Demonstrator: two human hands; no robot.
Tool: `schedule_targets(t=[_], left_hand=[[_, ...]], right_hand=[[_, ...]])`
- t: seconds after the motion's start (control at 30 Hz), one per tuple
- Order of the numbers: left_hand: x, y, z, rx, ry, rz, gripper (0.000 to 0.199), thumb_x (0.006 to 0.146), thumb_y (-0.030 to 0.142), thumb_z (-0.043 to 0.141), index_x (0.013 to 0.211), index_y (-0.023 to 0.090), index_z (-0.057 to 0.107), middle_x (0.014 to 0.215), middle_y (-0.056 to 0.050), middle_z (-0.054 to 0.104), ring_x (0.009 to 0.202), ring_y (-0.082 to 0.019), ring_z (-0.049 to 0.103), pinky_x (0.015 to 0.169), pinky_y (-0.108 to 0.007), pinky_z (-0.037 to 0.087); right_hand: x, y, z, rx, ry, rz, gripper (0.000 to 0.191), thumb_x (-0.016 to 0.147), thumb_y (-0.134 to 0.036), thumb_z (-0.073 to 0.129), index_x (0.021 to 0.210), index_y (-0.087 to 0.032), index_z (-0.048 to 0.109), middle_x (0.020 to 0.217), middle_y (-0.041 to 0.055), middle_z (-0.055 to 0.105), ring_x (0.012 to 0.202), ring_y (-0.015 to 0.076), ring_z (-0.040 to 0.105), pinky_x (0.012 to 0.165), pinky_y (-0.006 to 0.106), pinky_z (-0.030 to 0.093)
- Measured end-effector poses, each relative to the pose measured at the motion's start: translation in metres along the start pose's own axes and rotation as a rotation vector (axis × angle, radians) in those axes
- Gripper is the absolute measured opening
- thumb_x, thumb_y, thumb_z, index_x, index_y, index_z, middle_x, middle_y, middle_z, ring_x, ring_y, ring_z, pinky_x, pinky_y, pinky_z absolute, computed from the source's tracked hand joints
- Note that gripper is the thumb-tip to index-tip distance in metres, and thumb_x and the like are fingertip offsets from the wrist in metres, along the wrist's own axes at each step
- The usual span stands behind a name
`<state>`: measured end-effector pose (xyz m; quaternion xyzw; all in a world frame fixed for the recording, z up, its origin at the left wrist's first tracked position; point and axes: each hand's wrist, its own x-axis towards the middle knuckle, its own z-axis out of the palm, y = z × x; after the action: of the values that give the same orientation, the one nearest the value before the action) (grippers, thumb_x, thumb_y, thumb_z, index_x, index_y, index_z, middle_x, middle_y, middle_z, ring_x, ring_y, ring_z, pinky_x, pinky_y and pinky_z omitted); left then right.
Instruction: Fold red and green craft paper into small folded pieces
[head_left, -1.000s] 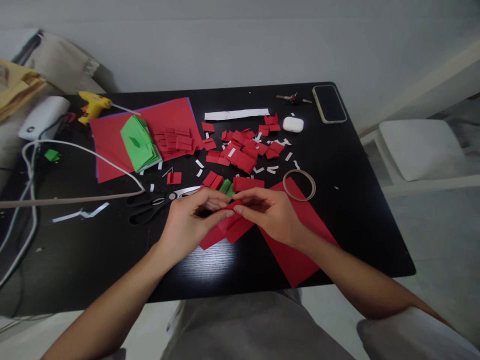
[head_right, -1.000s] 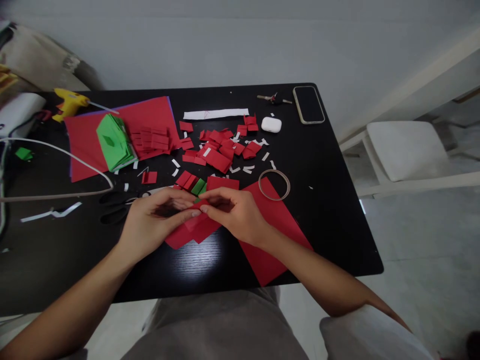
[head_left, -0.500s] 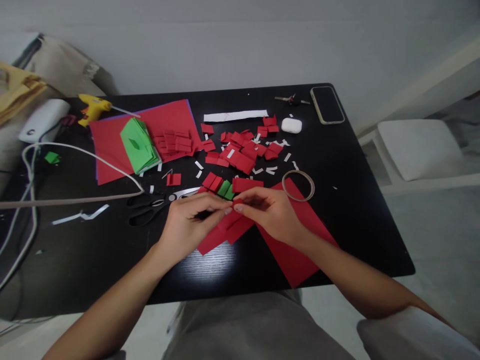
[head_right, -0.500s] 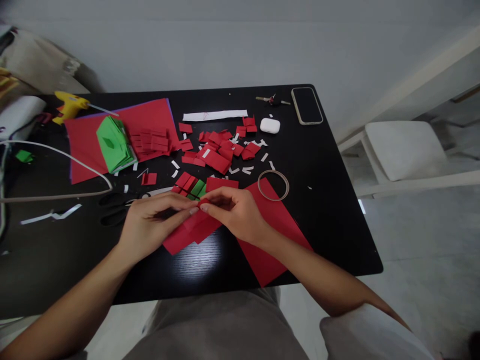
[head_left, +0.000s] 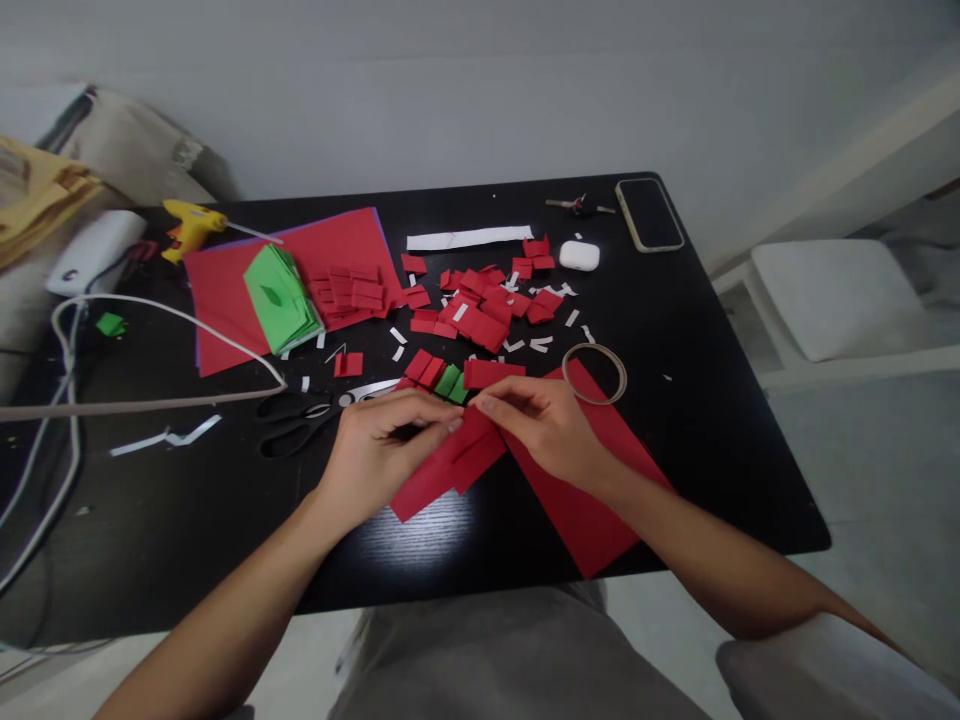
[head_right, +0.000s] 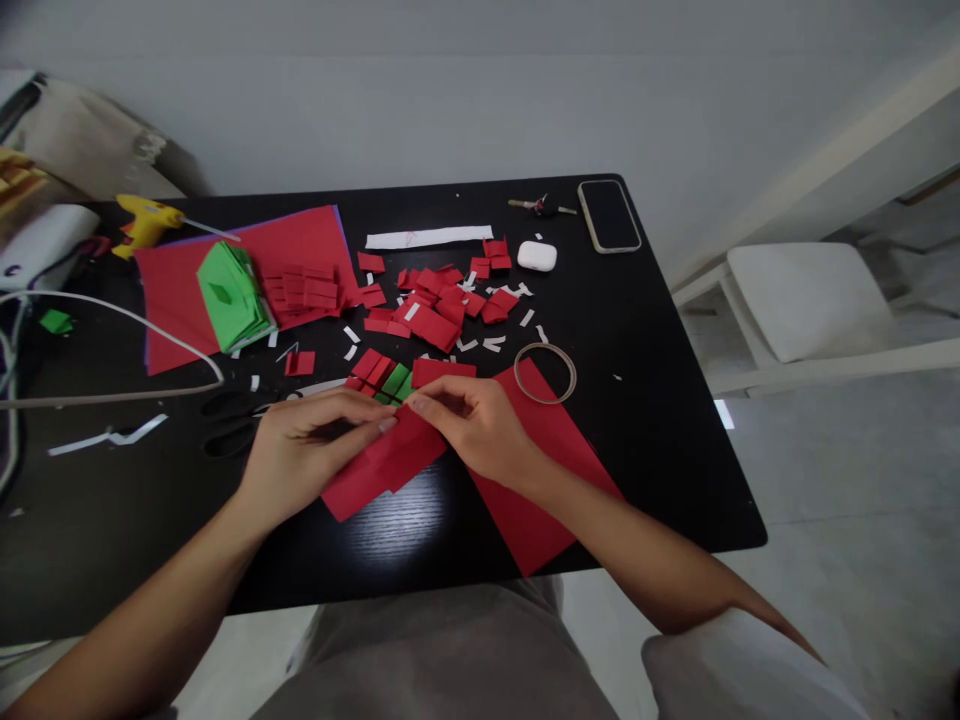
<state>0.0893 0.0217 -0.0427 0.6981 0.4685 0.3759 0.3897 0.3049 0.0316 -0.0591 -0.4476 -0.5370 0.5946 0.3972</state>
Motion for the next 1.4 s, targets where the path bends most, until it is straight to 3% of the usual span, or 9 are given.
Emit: schedule_targets(t=[0.33, 0.7, 0.93, 1.07, 1.17, 1.4], left_hand=[[-0.002, -0.003, 0.0, -0.065, 0.071, -0.034, 0.01, 0.087, 0.016, 0.079, 0.092, 0.024, 0.083, 0.092, -0.001, 0.083, 0.083, -0.014, 0.077, 0.076, -0.024, 0.062], [0.0, -0.003, 0.002, -0.088, 0.153, -0.129, 0.006, 0.084, 0.024, 0.083, 0.09, 0.023, 0.083, 0.087, -0.001, 0.082, 0.075, -0.013, 0.074, 0.069, -0.024, 0.06], [0.002, 0.0, -0.001, -0.146, 0.086, -0.2, 0.01, 0.083, 0.027, 0.082, 0.088, 0.02, 0.078, 0.077, -0.001, 0.078, 0.067, -0.013, 0.071, 0.063, -0.023, 0.058], [0.003, 0.0, 0.0, -0.128, -0.052, -0.196, 0.017, 0.088, 0.032, 0.077, 0.1, 0.02, 0.075, 0.077, 0.0, 0.074, 0.069, -0.013, 0.069, 0.064, -0.022, 0.055], [0.001, -0.003, 0.002, -0.081, -0.112, -0.183, 0.017, 0.093, 0.037, 0.073, 0.091, 0.02, 0.076, 0.07, 0.001, 0.069, 0.061, -0.012, 0.062, 0.056, -0.021, 0.049], [0.001, -0.001, 0.0, -0.045, 0.09, -0.19, 0.017, 0.093, 0.032, 0.07, 0.083, 0.019, 0.076, 0.063, 0.002, 0.067, 0.055, -0.01, 0.055, 0.051, -0.019, 0.044]], right_hand=[[0.002, 0.0, -0.001, -0.039, -0.018, 0.026, 0.02, 0.087, -0.039, 0.08, 0.084, -0.019, 0.076, 0.079, 0.0017, 0.075, 0.073, 0.0154, 0.068, 0.07, 0.029, 0.055], [0.002, 0.004, 0.002, 0.018, 0.0, 0.048, 0.018, 0.085, -0.037, 0.081, 0.086, -0.02, 0.076, 0.085, 0.0027, 0.077, 0.078, 0.0169, 0.07, 0.075, 0.031, 0.057], [0.0, -0.001, 0.0, -0.027, -0.036, 0.049, 0.018, 0.086, -0.036, 0.079, 0.081, -0.019, 0.075, 0.075, 0.0008, 0.072, 0.067, 0.0139, 0.062, 0.064, 0.028, 0.049], [-0.003, -0.003, 0.003, -0.08, -0.07, 0.041, 0.013, 0.087, -0.031, 0.078, 0.082, -0.019, 0.076, 0.075, 0.0004, 0.072, 0.067, 0.0139, 0.063, 0.063, 0.027, 0.049], [-0.006, -0.003, 0.007, -0.084, -0.109, 0.056, 0.013, 0.088, -0.031, 0.076, 0.083, -0.02, 0.076, 0.076, 0.0002, 0.073, 0.069, 0.0143, 0.066, 0.066, 0.028, 0.052], [-0.001, 0.002, 0.006, 0.08, -0.084, 0.142, 0.025, 0.08, -0.036, 0.085, 0.096, -0.02, 0.075, 0.095, 0.0042, 0.078, 0.089, 0.0189, 0.074, 0.084, 0.033, 0.06]])
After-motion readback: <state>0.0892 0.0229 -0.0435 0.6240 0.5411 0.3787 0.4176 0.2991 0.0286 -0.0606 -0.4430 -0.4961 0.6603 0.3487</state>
